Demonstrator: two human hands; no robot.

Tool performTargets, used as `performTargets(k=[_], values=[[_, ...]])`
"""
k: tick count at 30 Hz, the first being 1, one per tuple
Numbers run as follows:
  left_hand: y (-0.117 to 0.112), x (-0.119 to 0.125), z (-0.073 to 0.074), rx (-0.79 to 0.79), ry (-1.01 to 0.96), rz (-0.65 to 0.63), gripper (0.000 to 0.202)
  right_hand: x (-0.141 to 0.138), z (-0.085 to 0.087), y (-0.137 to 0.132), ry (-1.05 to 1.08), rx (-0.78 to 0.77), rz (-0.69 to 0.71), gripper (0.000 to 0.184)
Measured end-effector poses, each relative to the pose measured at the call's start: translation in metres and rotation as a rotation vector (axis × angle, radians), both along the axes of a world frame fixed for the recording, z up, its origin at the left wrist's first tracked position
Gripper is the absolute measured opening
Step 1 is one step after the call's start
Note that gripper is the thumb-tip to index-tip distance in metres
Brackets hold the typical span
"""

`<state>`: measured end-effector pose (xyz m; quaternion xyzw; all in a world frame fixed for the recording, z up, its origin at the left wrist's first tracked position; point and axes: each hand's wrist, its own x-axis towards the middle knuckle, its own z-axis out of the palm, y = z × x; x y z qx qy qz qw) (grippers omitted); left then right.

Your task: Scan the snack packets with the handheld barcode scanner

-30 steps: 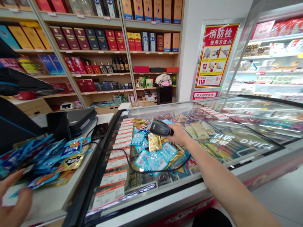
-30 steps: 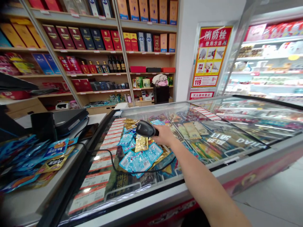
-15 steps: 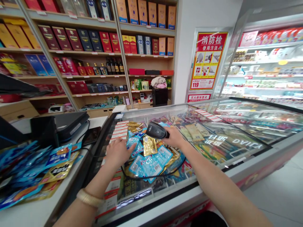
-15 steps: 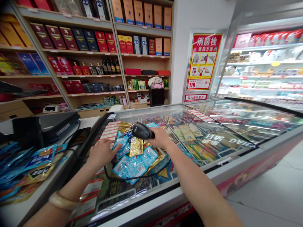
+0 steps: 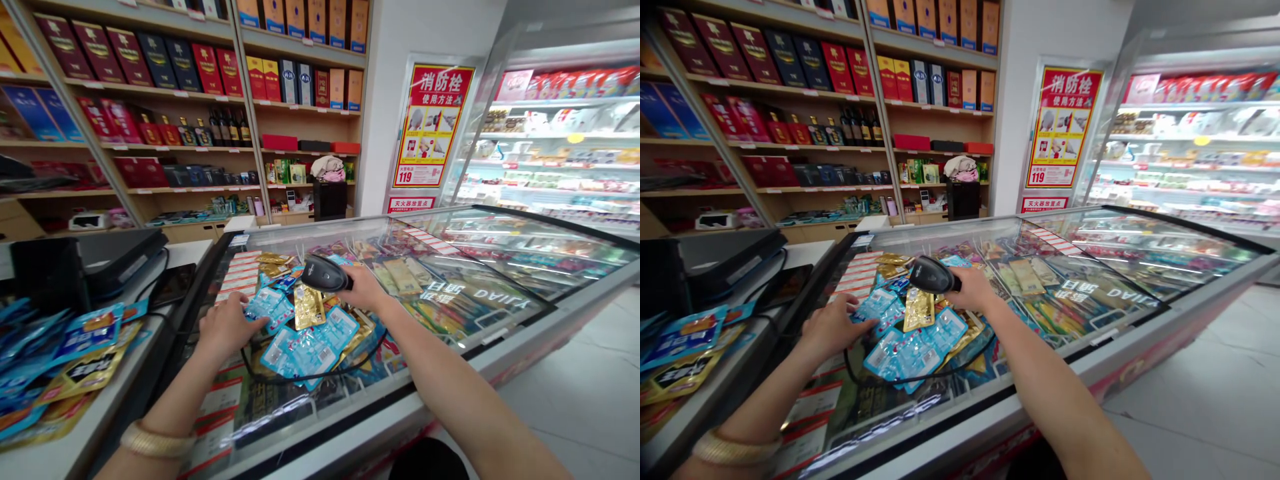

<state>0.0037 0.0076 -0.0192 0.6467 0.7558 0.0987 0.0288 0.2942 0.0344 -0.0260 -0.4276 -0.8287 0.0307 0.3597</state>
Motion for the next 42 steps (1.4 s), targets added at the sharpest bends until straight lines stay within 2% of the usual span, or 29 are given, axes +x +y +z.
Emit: performTargets(k=[4, 12, 15, 18, 20, 27, 31, 42], values=[[-0.001, -0.010, 0.000, -0.012, -0.077, -0.021, 0.060, 0.000, 0.002, -0.002, -0.031, -0.018, -0.014, 0.026], [0.002, -0.021, -0.002, 0.204, -0.285, -0.130, 0.059, -0.001, 0.004, -0.004, -0.066, -0.027, -0.017, 0.022], [0.005, -0.022, -0.004, 0.233, -0.464, -0.123, 0.054, -0.002, 0.005, -0.005, -0.074, -0.025, -0.019, 0.020], [0.006, -0.022, -0.007, 0.243, -0.692, -0.187, 0.045, -0.003, 0.007, -0.007, -0.077, -0.039, 0.006, 0.019], [0.006, -0.021, -0.007, 0.254, -0.754, -0.224, 0.041, -0.004, 0.008, -0.009, -0.080, -0.041, 0.038, 0.019], [0.002, -0.016, -0.003, 0.345, -0.716, -0.288, 0.041, -0.008, 0.012, -0.015, -0.147, -0.042, 0.083, 0.023], [0.000, -0.014, -0.002, 0.352, -0.636, -0.298, 0.041, -0.008, 0.013, -0.015, -0.184, -0.049, 0.089, 0.021], [-0.001, -0.010, -0.001, 0.375, -0.580, -0.311, 0.042, -0.011, 0.012, -0.016, -0.225, -0.048, 0.107, 0.015]])
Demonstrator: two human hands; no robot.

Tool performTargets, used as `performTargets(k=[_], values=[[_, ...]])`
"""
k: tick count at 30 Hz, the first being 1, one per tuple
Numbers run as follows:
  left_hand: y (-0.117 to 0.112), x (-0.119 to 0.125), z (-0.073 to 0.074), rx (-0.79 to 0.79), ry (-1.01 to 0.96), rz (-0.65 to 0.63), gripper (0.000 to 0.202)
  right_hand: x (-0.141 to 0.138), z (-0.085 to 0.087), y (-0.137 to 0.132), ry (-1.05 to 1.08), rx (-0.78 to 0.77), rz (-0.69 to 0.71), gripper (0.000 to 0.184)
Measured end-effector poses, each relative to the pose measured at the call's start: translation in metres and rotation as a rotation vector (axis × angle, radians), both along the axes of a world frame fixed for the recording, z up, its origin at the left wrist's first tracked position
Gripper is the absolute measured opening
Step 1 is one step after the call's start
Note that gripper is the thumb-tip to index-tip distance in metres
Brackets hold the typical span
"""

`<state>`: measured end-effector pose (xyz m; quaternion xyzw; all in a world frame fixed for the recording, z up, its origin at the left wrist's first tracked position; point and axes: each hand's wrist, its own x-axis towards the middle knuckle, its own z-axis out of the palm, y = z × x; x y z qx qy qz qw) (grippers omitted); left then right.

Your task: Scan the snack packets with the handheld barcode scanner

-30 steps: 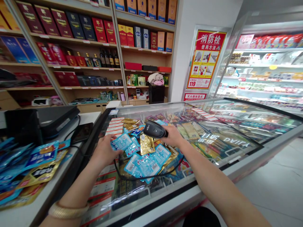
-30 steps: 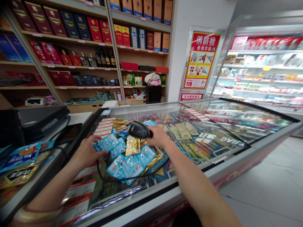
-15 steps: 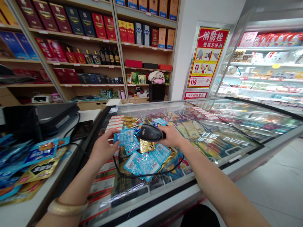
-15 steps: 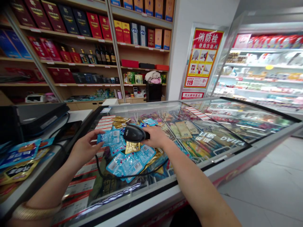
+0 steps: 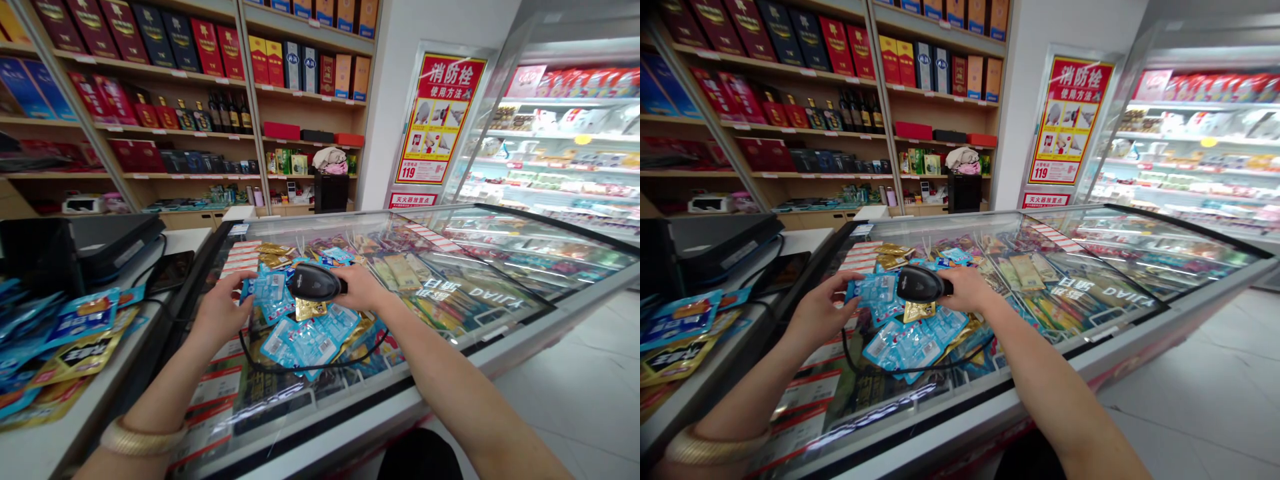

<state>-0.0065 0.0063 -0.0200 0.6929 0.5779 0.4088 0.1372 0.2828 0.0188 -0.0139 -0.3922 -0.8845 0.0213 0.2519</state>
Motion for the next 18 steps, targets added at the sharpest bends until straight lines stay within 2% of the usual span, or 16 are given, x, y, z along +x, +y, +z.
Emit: performTargets(k=[18], values=[[-0.0009, 0.0008, -0.0005, 0.021, 0.021, -0.012, 0.040, -0.0022, 0.0003, -0.0015, -0.017, 0.001, -0.019, 0.020]])
